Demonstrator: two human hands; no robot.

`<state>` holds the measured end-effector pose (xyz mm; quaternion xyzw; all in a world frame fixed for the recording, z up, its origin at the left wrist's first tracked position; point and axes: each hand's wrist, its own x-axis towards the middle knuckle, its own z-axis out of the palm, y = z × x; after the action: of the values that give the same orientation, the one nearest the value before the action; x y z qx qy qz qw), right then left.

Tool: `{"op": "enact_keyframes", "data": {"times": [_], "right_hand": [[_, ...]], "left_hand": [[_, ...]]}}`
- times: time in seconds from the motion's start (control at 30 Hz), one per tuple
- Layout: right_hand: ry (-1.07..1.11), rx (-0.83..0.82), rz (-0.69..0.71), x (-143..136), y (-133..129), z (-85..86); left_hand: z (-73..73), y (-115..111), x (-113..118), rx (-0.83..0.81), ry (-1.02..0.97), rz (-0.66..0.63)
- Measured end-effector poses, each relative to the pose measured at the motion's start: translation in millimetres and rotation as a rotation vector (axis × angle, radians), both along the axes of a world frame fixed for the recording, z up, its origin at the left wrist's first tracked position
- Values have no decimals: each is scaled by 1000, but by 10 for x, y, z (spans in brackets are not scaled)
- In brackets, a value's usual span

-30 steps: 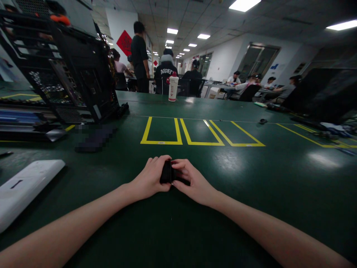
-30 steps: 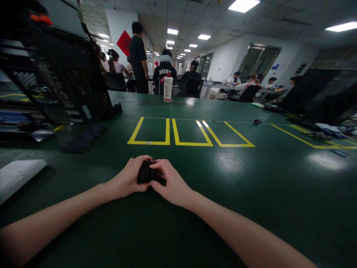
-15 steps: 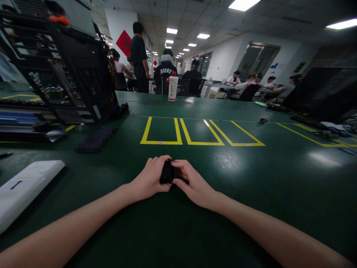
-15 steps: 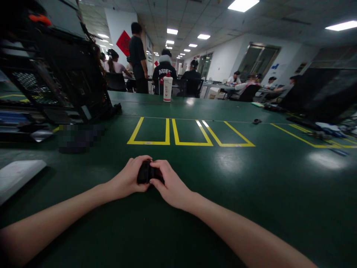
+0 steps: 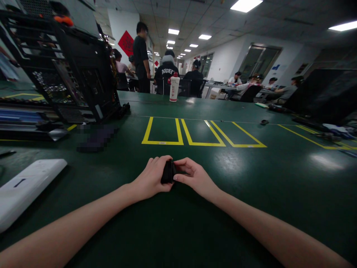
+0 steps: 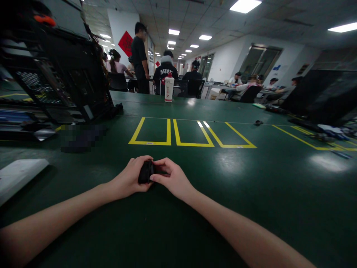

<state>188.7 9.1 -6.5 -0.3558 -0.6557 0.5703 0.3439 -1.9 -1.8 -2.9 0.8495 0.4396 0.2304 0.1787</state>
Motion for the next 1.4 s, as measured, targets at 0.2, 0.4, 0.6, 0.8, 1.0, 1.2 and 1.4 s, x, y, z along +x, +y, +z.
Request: {"op": "enact_keyframes", "data": {"times": [0.2,0.4,0.6,0.8,1.0,1.2,1.4], "right_hand": [[94,-185,-6,-81,-26,76],[38,-217,-37,-73,-5,72],[12,-187,4,-54,1,30],[103,-52,72,-53,-39,-36],[78,-20,47,-61,-52,-35],[-43,48,28,-82,-76,-3],[19,54,105,-56,-83,-37]], "left_hand": [[-18,3,0,65,24,-15],[-10,-15,4,98,27,-40],[-19,-22,-2,122,49,-47],[5,-29,-7,77,52,-36],[24,-27,-4,90,42,-44],[-4,-11,-2,91,44,-47],[-23,-8,-11,108,53,-52]]}}
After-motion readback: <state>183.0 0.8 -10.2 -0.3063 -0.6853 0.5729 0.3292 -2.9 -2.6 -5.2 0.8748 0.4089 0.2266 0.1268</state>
